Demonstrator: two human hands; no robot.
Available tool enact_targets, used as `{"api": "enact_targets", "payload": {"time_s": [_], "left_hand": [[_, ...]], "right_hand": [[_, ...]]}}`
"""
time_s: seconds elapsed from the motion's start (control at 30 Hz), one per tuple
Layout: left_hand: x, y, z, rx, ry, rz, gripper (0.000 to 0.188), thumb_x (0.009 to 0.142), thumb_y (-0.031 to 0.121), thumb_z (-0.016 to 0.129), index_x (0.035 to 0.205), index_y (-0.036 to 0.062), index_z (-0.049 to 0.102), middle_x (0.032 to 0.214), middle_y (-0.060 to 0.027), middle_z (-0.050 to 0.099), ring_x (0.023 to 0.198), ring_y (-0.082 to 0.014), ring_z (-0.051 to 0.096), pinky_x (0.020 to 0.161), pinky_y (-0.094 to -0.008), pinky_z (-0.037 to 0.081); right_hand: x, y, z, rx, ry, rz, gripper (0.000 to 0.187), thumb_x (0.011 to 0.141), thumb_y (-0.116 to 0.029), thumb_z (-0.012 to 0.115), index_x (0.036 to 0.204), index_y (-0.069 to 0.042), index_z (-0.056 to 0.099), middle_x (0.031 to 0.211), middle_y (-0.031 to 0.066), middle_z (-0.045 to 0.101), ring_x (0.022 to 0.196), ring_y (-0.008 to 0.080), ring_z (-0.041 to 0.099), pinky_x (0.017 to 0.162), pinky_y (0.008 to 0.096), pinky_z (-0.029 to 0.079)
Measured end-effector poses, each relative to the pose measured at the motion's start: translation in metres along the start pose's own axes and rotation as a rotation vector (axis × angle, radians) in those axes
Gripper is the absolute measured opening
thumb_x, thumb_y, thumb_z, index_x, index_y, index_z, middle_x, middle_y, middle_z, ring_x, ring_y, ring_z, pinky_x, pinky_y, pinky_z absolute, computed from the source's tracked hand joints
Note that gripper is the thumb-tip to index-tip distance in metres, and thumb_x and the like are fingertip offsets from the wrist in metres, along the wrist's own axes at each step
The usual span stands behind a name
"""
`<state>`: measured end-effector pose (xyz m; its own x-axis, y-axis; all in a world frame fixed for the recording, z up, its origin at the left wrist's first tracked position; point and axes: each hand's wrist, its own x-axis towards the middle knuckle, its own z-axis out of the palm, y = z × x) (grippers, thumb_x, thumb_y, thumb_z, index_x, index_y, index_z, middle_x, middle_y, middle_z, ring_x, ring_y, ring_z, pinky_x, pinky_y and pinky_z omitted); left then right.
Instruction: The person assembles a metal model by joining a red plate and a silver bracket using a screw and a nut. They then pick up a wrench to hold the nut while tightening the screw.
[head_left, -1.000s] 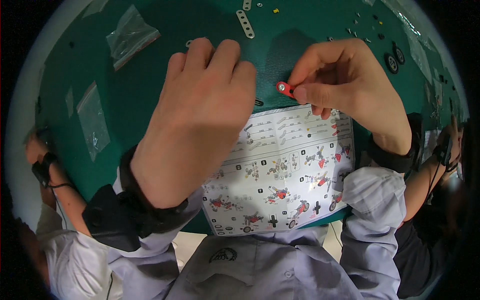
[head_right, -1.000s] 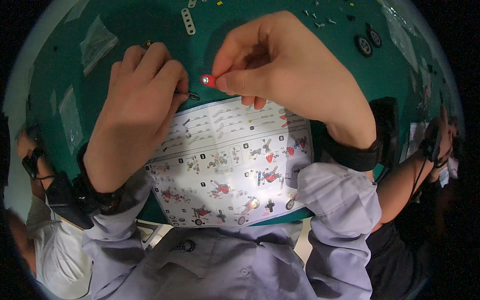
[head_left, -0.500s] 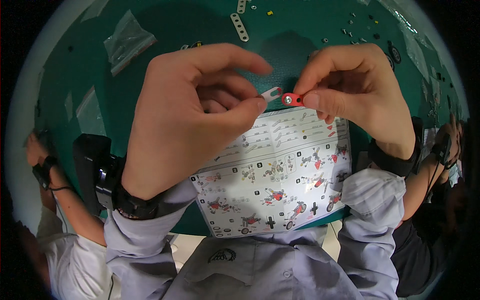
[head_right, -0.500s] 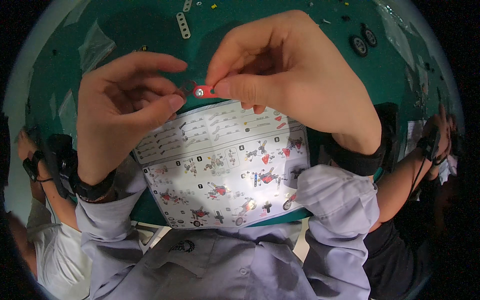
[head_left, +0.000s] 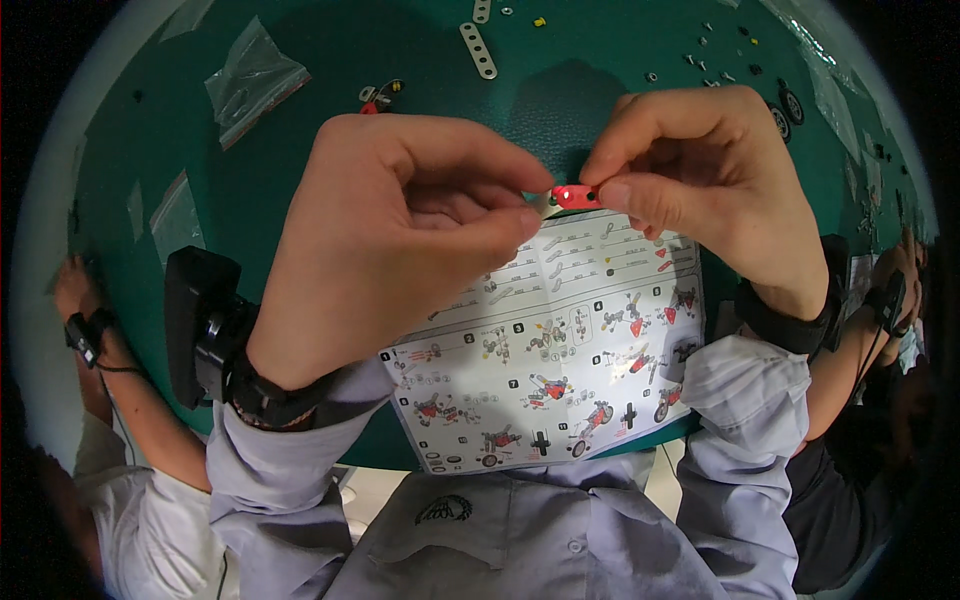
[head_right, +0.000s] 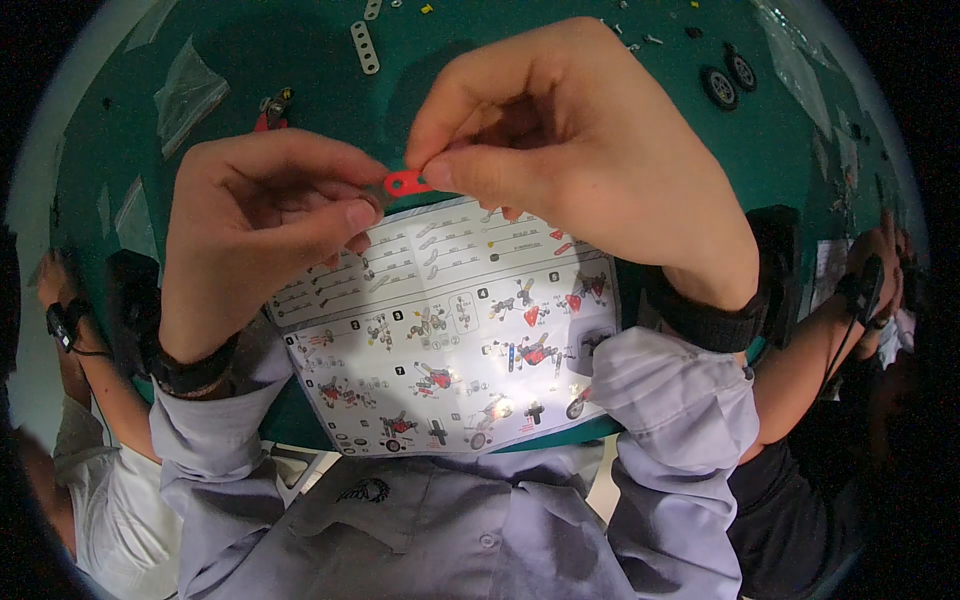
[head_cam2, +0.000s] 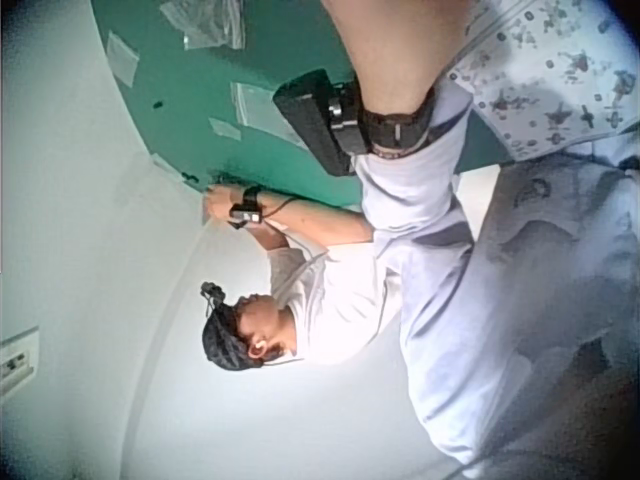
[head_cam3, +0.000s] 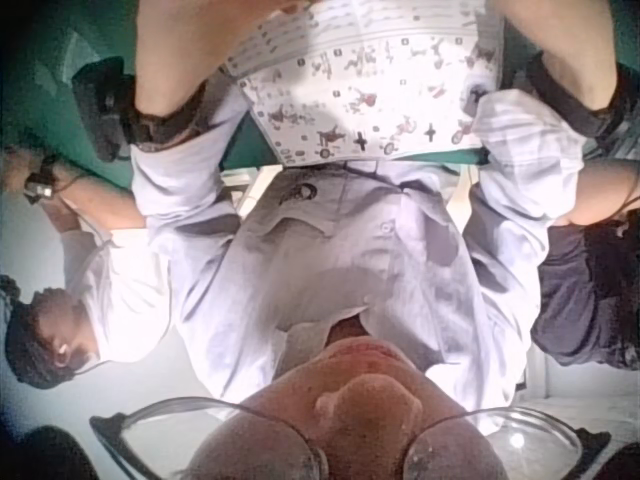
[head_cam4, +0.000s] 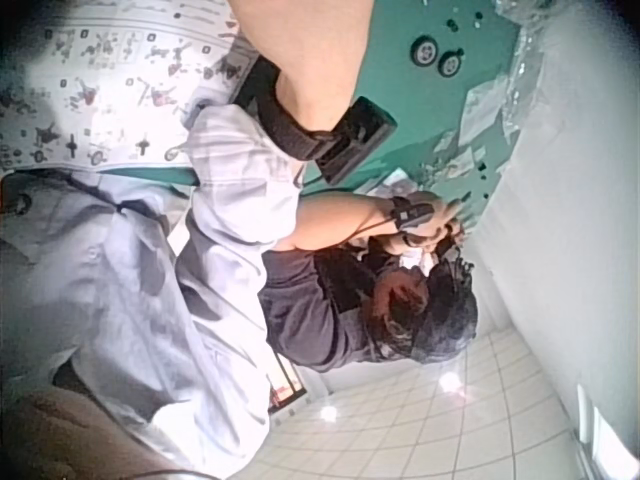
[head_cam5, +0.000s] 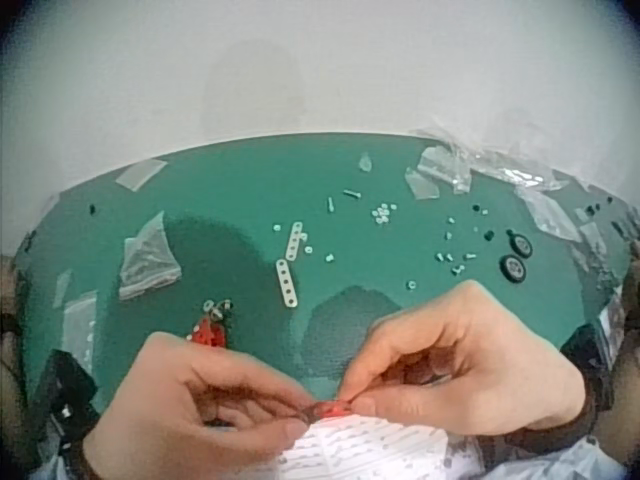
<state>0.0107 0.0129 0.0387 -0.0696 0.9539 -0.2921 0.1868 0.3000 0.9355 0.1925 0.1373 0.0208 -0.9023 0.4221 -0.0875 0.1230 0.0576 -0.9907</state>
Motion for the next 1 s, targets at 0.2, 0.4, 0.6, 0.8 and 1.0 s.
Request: {"api": "enact_targets", "payload": {"time_s": [0.2, 0.4, 0.6, 0.8, 1.0], "left_hand": [[0.003, 0.001, 0.001, -0.035, -0.029, -0.066, 0.027, 0.074, -0.004, 0.067, 0.1, -0.0048, 0.063, 0.081, -0.0086, 0.066, 0.069, -0.0097, 0.063, 0.063, -0.0179, 0.049], [0.003, 0.001, -0.001, -0.067, -0.033, -0.093, 0.032, 0.073, -0.006, 0.067, 0.104, -0.0049, 0.062, 0.083, -0.0083, 0.065, 0.069, -0.01, 0.063, 0.062, -0.0178, 0.049], [0.001, 0.0, -0.006, -0.201, -0.022, -0.07, 0.04, 0.071, -0.008, 0.065, 0.111, -0.0046, 0.058, 0.089, -0.0107, 0.064, 0.069, -0.0107, 0.063, 0.06, -0.0179, 0.049], [-0.001, -0.003, -0.013, -0.249, -0.006, 0.013, 0.038, 0.072, -0.006, 0.065, 0.109, -0.0045, 0.057, 0.088, -0.0103, 0.063, 0.068, -0.0119, 0.064, 0.057, -0.0179, 0.048], [-0.004, -0.003, -0.012, -0.197, 0.067, 0.022, 0.028, 0.074, -0.004, 0.062, 0.102, -0.0035, 0.058, 0.085, -0.0089, 0.063, 0.066, -0.0126, 0.063, 0.055, -0.0188, 0.047]], "right_hand": [[0.0, 0.005, 0.002, 0.005, 0.009, 0.011, 0.006, 0.077, 0.002, 0.066, 0.083, 0.003, 0.065, 0.076, 0.0039, 0.062, 0.059, 0.0053, 0.053, 0.051, 0.0182, 0.039], [0.003, 0.003, 0.006, -0.007, 0.033, 0.013, 0.005, 0.077, 0.004, 0.063, 0.082, 0.003, 0.064, 0.075, 0.0027, 0.061, 0.061, 0.0049, 0.052, 0.051, 0.0187, 0.038], [0.01, -0.003, 0.014, -0.026, 0.056, -0.013, 0.007, 0.077, 0.006, 0.061, 0.083, 0.003, 0.065, 0.077, 0.0029, 0.06, 0.065, 0.0055, 0.053, 0.055, 0.0193, 0.039], [0.016, -0.016, 0.022, -0.127, 0.056, -0.043, 0.008, 0.075, 0.006, 0.06, 0.081, 0.003, 0.065, 0.076, 0.0023, 0.058, 0.067, 0.0065, 0.054, 0.057, 0.019, 0.04], [0.017, -0.009, 0.034, -0.08, 0.119, -0.216, 0.007, 0.077, 0.002, 0.06, 0.081, 0.002, 0.065, 0.074, 0.0017, 0.058, 0.065, 0.0063, 0.054, 0.056, 0.019, 0.041]]}}
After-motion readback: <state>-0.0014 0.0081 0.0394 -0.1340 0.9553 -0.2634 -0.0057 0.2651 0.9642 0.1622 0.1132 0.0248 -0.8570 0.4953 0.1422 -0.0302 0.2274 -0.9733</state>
